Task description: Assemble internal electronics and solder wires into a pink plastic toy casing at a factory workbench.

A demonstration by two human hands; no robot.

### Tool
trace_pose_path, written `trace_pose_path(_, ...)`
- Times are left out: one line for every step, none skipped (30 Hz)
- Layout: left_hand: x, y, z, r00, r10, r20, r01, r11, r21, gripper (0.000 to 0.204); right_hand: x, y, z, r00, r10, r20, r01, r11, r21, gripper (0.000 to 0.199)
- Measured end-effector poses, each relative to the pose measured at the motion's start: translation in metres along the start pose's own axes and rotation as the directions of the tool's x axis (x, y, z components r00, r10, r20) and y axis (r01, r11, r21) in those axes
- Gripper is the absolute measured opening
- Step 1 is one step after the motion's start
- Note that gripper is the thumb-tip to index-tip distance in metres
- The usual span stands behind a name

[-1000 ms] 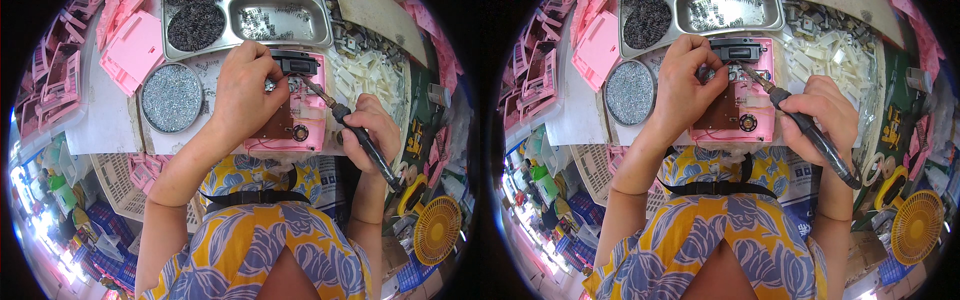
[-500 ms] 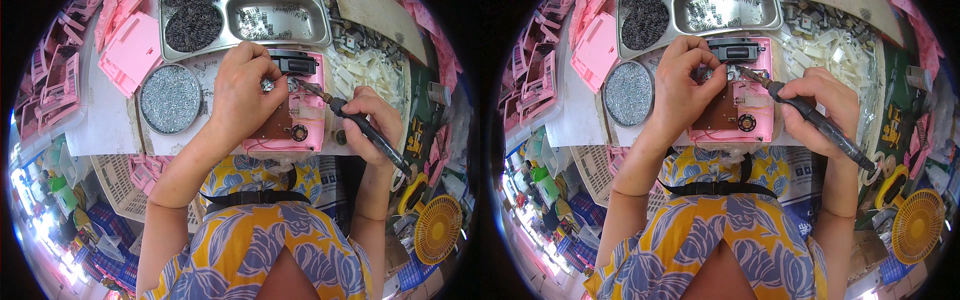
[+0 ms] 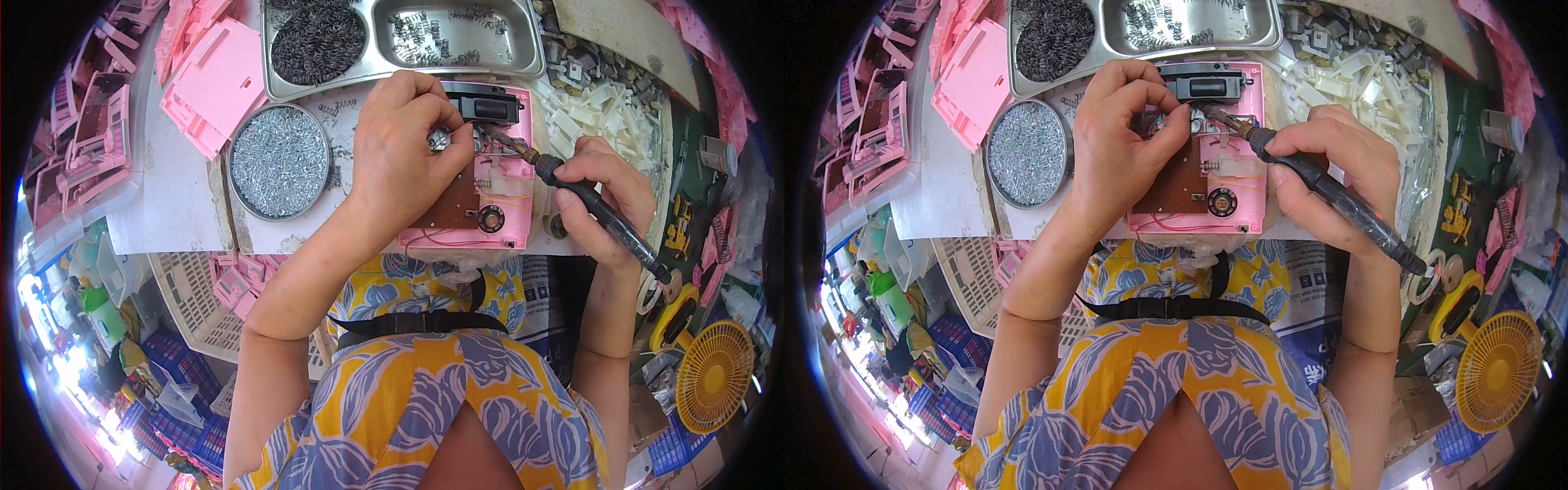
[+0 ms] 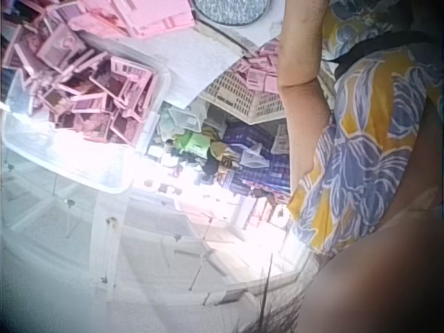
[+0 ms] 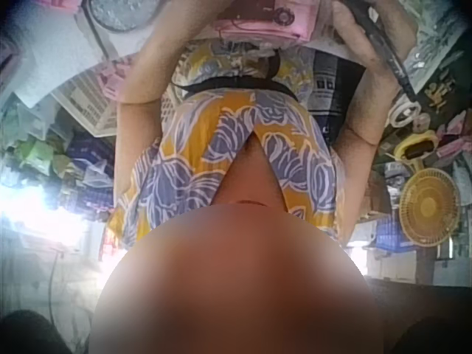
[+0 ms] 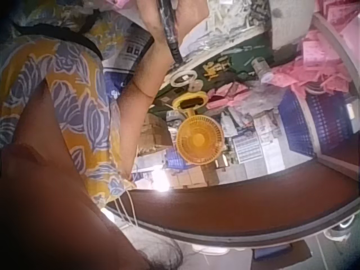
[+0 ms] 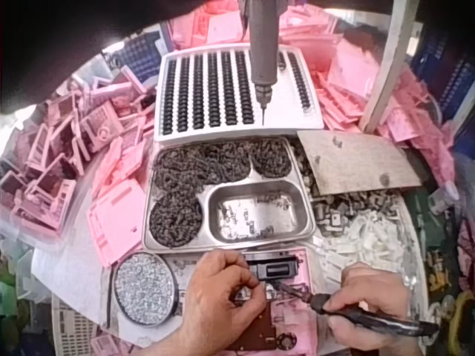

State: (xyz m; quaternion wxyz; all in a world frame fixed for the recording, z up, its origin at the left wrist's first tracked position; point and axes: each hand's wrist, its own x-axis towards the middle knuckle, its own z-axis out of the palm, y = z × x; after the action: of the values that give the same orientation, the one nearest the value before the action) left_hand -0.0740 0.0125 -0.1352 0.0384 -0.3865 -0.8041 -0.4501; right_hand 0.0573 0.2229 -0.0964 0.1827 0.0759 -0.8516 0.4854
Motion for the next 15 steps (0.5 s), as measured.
trace_pose_path(0.0002, 0.0004, 0.0001, 1.0, 0.001, 0.0, -0.001, 1.0, 0.0, 0.011, -0.0001, -0.0001, -0.0004, 1.0, 0.0, 0.0, 0.0, 1.0, -0.003, 0.02)
trace_pose_path(0.0004, 0.0007, 0.0003, 1.0, 0.002, -0.001, -0.002, 1.0, 0.0, 0.011, -0.0002, -0.0002, -0.0007, 1.0, 0.002, -0.002, -0.002, 1.0, -0.001, 0.019)
trace_pose_path(0.0003, 0.0007, 0.0003, 1.0, 0.008, -0.006, -0.008, 1.0, 0.005, 0.011, -0.0003, 0.0002, -0.0005, 1.0, 0.002, -0.003, -0.002, 1.0, 0.005, 0.019)
trace_pose_path(-0.0001, 0.0004, 0.0005, 1.0, 0.013, -0.01, -0.013, 1.0, 0.01, 0.011, -0.0003, 0.0005, -0.0003, 1.0, 0.001, -0.004, -0.001, 1.0, 0.01, 0.019)
trace_pose_path(-0.0004, 0.0002, 0.0006, 1.0, 0.019, -0.015, -0.019, 1.0, 0.015, 0.011, -0.0002, 0.001, -0.0001, 1.0, 0.0, -0.005, 0.0, 1.0, 0.011, 0.019)
trace_pose_path(-0.0002, 0.0002, 0.0013, 1.0, 0.022, -0.019, -0.022, 1.0, 0.016, 0.012, -0.0002, 0.0009, -0.0005, 1.0, 0.0, -0.007, 0.0, 1.0, 0.008, 0.02)
trace_pose_path(0.0, 0.0003, 0.0019, 0.999, 0.026, -0.023, -0.025, 1.0, 0.017, 0.012, -0.0001, 0.0007, -0.001, 1.0, 0.0, -0.009, 0.0, 1.0, 0.005, 0.02)
trace_pose_path(0.0002, 0.0003, 0.0025, 0.999, 0.029, -0.026, -0.029, 0.999, 0.018, 0.012, -0.0001, 0.0005, -0.0018, 1.0, 0.002, -0.008, -0.002, 1.0, 0.003, 0.02)
trace_pose_path(0.0002, 0.0, 0.0029, 0.999, 0.039, -0.032, -0.038, 0.999, 0.023, 0.012, 0.0001, 0.0004, -0.0025, 1.0, 0.002, -0.007, -0.002, 1.0, 0.002, 0.02)
trace_pose_path(0.0003, -0.0004, 0.0034, 0.998, 0.049, -0.037, -0.048, 0.998, 0.028, 0.013, 0.0002, 0.0001, -0.0031, 1.0, 0.002, -0.006, -0.002, 1.0, 0.001, 0.02)
trace_pose_path(0.0005, -0.0005, 0.0039, 0.997, 0.059, -0.042, -0.057, 0.998, 0.032, 0.013, -0.0002, -0.0005, -0.0034, 1.0, 0.006, -0.004, -0.006, 1.0, 0.0, 0.02)
trace_pose_path(0.0003, -0.0006, 0.0041, 0.997, 0.06, -0.045, -0.058, 0.998, 0.036, 0.013, -0.0008, -0.001, -0.0033, 1.0, 0.009, 0.0, -0.009, 1.0, 0.0, 0.02)
trace_pose_path(0.0002, -0.0005, 0.0044, 0.997, 0.061, -0.048, -0.06, 0.997, 0.04, 0.013, -0.0017, -0.0016, -0.0032, 1.0, 0.012, 0.003, -0.012, 1.0, 0.0, 0.021)
trace_pose_path(0.0002, -0.0005, 0.0047, 0.997, 0.063, -0.051, -0.061, 0.997, 0.043, 0.014, -0.003, -0.0021, -0.0037, 1.0, 0.01, 0.001, -0.01, 1.0, 0.007, 0.021)
trace_pose_path(-0.0001, -0.001, 0.0047, 0.996, 0.067, -0.055, -0.064, 0.997, 0.045, 0.014, -0.0046, -0.0023, -0.0043, 1.0, 0.008, 0.0, -0.008, 1.0, 0.016, 0.021)
